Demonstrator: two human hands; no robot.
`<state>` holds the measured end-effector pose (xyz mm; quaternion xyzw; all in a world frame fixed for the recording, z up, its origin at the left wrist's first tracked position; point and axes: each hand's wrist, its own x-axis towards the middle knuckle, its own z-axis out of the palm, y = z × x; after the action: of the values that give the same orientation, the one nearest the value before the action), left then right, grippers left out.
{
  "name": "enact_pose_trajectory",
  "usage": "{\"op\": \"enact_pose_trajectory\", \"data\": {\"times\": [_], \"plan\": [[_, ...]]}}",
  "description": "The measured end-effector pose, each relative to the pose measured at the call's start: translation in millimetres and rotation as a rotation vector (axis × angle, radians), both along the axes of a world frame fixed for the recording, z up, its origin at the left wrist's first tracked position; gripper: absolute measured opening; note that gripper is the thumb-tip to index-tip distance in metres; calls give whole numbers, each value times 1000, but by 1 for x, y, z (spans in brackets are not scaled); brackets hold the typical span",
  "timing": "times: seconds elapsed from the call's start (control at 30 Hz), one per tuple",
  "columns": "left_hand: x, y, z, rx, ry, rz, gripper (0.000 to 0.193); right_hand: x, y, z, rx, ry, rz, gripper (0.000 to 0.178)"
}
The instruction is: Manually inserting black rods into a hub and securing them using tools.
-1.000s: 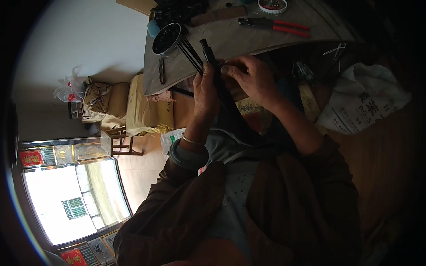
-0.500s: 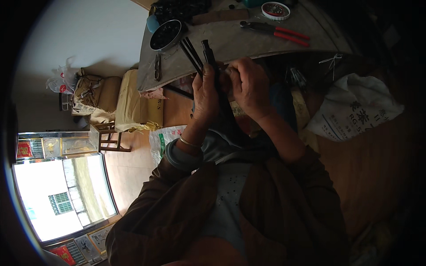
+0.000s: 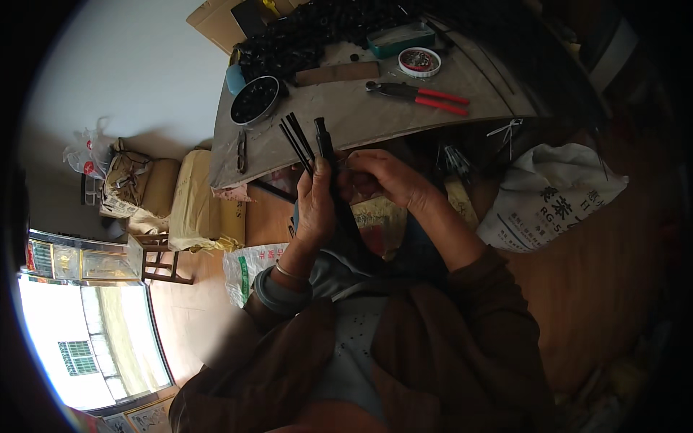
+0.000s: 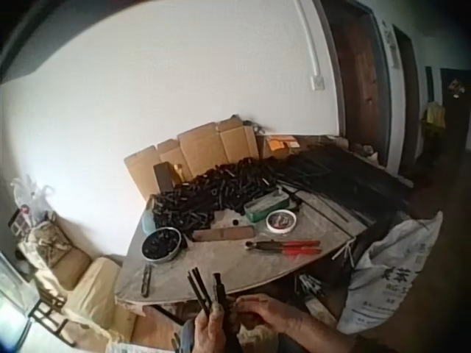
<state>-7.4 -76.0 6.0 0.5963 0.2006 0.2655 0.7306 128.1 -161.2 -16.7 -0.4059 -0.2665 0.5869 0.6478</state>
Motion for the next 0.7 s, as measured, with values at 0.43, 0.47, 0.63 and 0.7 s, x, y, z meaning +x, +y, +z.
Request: {"op": "enact_pose_trajectory", "data": {"times": [0.43,0.47,0.63,0.7], "plan": [[-8,13,-7,-192,-68,-132,46,125,-15,2,-196,-1902,-807,20],[-10,13,-9,-235,-77,-117,44,127,-15,3,-269,-2006,-690,22],[-10,13,-20,-164,4,69,40,135,-14,1,-80,-2126,-620,21],[-10,11,-19,-219,-3,152,35,132,-13,8,-114,-2119,-666,18]]}}
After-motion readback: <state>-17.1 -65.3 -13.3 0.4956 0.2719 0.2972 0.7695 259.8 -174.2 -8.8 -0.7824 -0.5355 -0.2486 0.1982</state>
